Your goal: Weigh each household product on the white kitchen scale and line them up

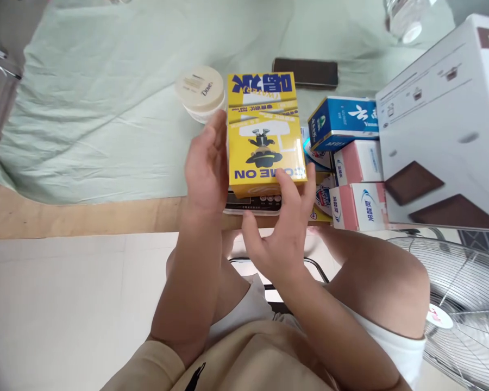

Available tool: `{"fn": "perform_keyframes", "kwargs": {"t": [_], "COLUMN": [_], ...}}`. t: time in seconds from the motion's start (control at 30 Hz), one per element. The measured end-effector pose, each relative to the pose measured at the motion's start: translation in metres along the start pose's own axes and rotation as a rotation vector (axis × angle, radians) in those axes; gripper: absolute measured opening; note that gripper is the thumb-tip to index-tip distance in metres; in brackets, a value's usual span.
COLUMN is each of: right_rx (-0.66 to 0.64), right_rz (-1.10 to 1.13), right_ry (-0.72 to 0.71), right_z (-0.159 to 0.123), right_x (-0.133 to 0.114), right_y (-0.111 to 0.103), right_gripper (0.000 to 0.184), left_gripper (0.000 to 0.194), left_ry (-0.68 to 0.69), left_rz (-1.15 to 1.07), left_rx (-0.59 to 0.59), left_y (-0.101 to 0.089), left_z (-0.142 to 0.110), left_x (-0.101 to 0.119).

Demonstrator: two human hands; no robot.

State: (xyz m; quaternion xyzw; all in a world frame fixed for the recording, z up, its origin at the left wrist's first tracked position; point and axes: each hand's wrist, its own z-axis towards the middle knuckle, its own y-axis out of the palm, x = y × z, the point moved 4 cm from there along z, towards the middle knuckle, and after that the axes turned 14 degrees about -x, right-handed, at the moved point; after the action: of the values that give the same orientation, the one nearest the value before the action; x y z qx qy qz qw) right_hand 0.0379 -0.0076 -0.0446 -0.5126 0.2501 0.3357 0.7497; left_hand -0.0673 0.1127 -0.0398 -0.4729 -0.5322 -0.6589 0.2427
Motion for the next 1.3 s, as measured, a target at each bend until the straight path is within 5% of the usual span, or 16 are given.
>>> {"fn": "perform_keyframes", "kwargs": {"t": [0.17,0.3,0.43,0.73,0.97,1.3], "right_rx": [-0.023,-0.083,-0.135,-0.148,-0.09,-0.028], "right_rz": [0.059,0.073,0.095,0.168,0.242,0.346], "right_ry": [-0.09,0.01,0.053,0.044,-0.028,-0.036], "right_z": [-0.052,-0.075,-0.063,-0.028,-0.037,-0.034], "right_x": [0.009,0.024,0.03,0.029,0.039,0.037], "right_y": [-0.015,-0.013,-0.006,-0.003,-0.007,-0.009], "right_gripper": [0.075,0.066,0.07,0.063,0.061,0.066], "left_gripper": [0.033,0.044,0.047,0.049,0.036,0.034], "left_ry": [0.151,0.136,0.117,0.093,0.047,0.035], "left_rz": [0.239,0.339,0.43,0.272,0.132,0.112], "left_rx": [0.096,0.029,-0.157,-0.194,0.054,0.014], "left_y": [-0.015,-0.017,-0.005,0.007,0.001,0.007], "left_z": [-0.024,-0.029,-0.025,-0.021,-0.026,-0.027], "left_x": [0.024,0.026,0.014,0.011,0.016,0.012]}}
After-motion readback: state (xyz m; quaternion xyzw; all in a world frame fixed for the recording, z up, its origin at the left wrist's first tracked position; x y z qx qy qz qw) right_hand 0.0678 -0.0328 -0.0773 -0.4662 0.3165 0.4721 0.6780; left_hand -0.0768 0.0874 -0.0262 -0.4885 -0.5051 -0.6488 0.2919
